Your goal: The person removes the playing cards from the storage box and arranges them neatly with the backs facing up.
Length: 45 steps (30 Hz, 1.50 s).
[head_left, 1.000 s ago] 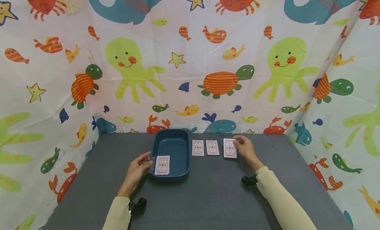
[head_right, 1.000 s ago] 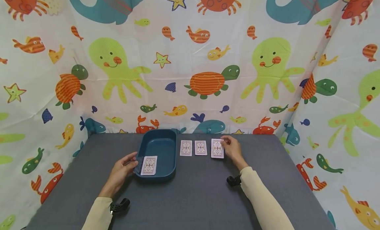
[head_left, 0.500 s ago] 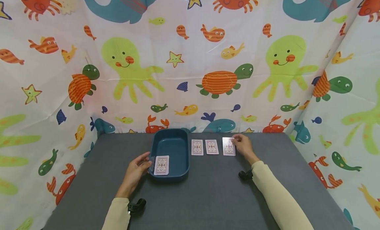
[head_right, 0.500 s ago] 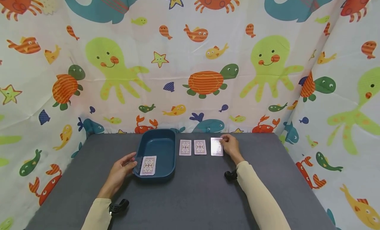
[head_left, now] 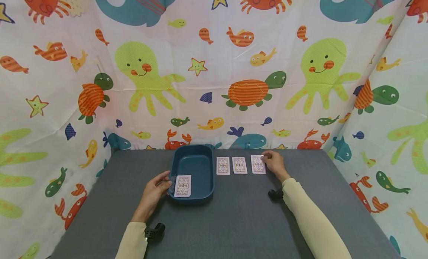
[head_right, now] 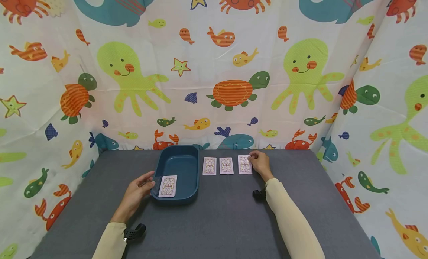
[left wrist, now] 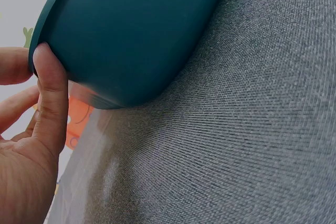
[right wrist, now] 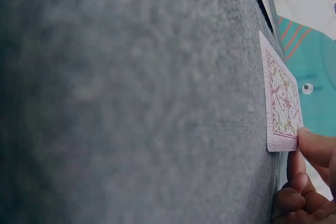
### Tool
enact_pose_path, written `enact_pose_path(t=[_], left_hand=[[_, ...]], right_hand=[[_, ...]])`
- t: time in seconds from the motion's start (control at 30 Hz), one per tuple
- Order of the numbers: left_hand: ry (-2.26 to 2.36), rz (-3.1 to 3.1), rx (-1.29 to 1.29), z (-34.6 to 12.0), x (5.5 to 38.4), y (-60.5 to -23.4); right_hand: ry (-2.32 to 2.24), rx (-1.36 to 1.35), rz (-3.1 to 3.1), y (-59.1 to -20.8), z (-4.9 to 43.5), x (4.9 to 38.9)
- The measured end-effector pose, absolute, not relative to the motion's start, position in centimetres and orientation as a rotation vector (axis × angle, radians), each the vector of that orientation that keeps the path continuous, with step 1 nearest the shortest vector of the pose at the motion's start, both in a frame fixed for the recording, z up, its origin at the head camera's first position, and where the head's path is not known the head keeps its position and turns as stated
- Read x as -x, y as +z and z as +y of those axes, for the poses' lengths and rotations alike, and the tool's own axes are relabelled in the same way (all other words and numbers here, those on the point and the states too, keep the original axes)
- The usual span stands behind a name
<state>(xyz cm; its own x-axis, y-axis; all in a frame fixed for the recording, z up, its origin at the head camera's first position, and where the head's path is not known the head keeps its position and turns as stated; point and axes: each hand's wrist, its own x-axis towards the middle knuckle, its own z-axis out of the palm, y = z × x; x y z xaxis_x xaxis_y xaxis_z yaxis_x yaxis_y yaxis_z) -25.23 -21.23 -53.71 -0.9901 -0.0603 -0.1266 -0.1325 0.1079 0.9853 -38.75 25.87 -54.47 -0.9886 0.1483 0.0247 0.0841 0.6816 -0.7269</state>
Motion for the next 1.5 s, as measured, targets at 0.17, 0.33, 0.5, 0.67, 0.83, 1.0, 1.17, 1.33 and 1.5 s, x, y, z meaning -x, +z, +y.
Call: enact_pose_path(t=[0.17,0.33,0.5,0.67,0.83,1.0,1.17,1.33,1.5], left_hand=[[2.074,2.284,0.187,-21.2,25.2,-53.7],[2.06,2.295,0.193,-21.1,25.1,-53.6],[2.061,2.295,0.19,-21.1,25.2,-53.7],[2.04,2.311,0.194,-21.0,25.4,-53.9],[2.023,2.313,0.202,-20.9,25.4,-54.0],[2.026,2.316,0.199,-21.0,25.5,-54.2],[2.042,2.306,0.202,-21.2,25.4,-54.3],[2.059,2.299,0.199,-21.2,25.3,-54.2],[2.073,2.304,0.182,-21.4,25.3,-54.0]], right_hand=[[1.139,0.195,-2.826,-54.3,25.8,38.8],[1.123,0.184,-2.836,-54.1,25.8,38.8],[1.144,0.195,-2.825,-54.1,25.9,38.6],[1.153,0.164,-2.802,-53.9,25.9,37.9],[1.192,0.127,-2.775,-53.4,25.5,36.8],[1.231,0.073,-2.725,-52.9,24.8,36.1],[1.265,0.042,-2.697,-52.2,24.1,34.9],[1.287,0.037,-2.665,-51.5,23.8,33.9],[1.279,0.023,-2.646,-51.1,23.5,32.5]])
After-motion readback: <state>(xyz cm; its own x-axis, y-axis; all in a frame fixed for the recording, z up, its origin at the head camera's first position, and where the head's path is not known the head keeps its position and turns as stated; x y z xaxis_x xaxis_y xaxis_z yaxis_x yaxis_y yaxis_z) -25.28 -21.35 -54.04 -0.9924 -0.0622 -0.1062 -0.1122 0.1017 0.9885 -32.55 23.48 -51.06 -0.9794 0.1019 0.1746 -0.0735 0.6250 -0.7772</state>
